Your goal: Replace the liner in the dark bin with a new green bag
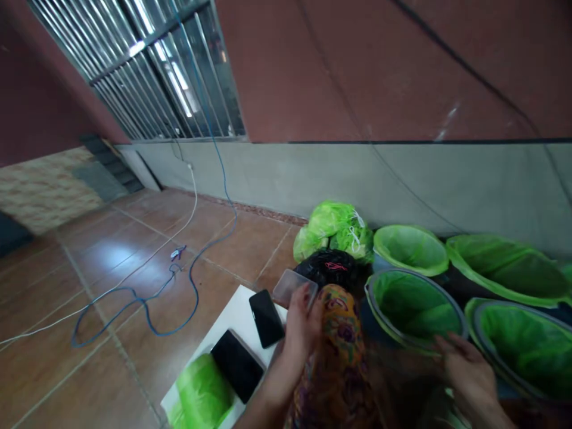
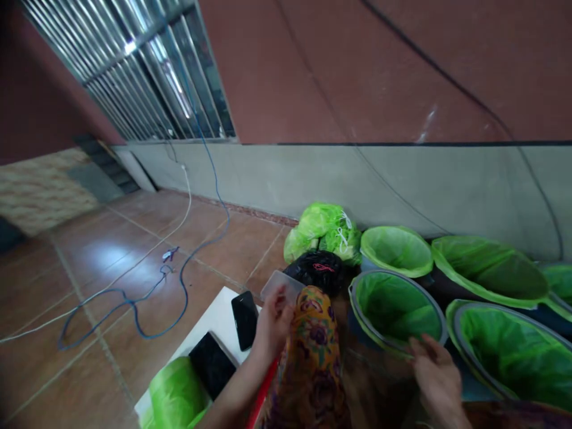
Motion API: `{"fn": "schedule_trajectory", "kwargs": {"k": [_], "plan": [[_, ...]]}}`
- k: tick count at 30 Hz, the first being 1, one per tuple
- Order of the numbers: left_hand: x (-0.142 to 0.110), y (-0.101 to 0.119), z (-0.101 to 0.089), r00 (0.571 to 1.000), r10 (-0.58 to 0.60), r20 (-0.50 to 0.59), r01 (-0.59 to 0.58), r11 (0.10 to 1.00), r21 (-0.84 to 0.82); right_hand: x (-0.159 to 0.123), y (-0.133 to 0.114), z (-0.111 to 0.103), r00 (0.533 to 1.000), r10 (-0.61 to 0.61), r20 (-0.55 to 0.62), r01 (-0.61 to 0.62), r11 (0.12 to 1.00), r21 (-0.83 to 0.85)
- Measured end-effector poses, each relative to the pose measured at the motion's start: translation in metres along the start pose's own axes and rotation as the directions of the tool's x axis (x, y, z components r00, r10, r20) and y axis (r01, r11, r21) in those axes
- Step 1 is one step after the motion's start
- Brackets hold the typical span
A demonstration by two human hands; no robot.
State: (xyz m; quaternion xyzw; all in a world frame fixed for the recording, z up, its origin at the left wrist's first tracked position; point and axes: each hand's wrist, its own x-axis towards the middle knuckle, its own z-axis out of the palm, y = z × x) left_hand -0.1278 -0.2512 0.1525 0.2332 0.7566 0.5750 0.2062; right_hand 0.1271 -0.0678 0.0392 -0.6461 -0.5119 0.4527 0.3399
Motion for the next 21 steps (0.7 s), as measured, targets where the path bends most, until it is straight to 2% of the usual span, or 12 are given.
{"fn": "schedule_trajectory", "kwargs": {"k": [1,3,5,6,7,9,10,12,13,15,18,21], "plan": [[-0.002,-0.015,-0.025,0.995,-0.074,-0.062,0.074,0.997,-0.011,-0.011,-0.019,0.006,1.0,-0.005,0.018,0.004,0.999,0.048],[-0.008,-0.047,-0.068,0.968,-0.195,-0.16,0.192,0.981,-0.037,-0.04,-0.06,0.022,0.984,-0.102,0.145,0.089,0.992,0.092],[-0.017,-0.072,-0.101,0.92,-0.295,-0.259,0.293,0.955,-0.05,-0.077,-0.094,0.044,0.923,-0.208,0.324,0.178,0.977,0.12],[-0.022,-0.08,-0.113,0.891,-0.334,-0.308,0.331,0.942,-0.061,-0.098,-0.107,0.057,0.87,-0.238,0.432,0.208,0.971,0.117],[-0.026,-0.086,-0.121,0.873,-0.362,-0.326,0.356,0.931,-0.081,-0.119,-0.117,0.071,0.793,-0.25,0.556,0.233,0.967,0.102],[-0.03,-0.092,-0.13,0.853,-0.411,-0.323,0.392,0.911,-0.123,-0.162,-0.124,0.099,0.627,-0.273,0.73,0.328,0.942,0.072],[-0.03,-0.093,-0.131,0.851,-0.429,-0.303,0.404,0.904,-0.143,-0.182,-0.123,0.113,0.569,-0.261,0.78,0.375,0.926,0.036],[-0.028,-0.093,-0.13,0.848,-0.457,-0.268,0.425,0.889,-0.17,-0.213,-0.114,0.14,0.414,-0.236,0.879,0.484,0.875,0.006],[-0.027,-0.093,-0.129,0.846,-0.469,-0.253,0.435,0.882,-0.18,-0.224,-0.108,0.153,0.382,-0.251,0.889,0.539,0.842,0.006],[-0.022,-0.096,-0.128,0.837,-0.491,-0.242,0.455,0.87,-0.192,-0.237,-0.095,0.177,0.401,-0.261,0.878,0.604,0.796,-0.039],[-0.016,-0.104,-0.13,0.817,-0.523,-0.24,0.483,0.85,-0.208,-0.239,-0.081,0.206,0.516,-0.238,0.823,0.614,0.773,-0.161],[-0.01,-0.112,-0.13,0.803,-0.555,-0.216,0.511,0.828,-0.23,-0.233,-0.073,0.227,0.603,-0.181,0.777,0.546,0.804,-0.236]]}}
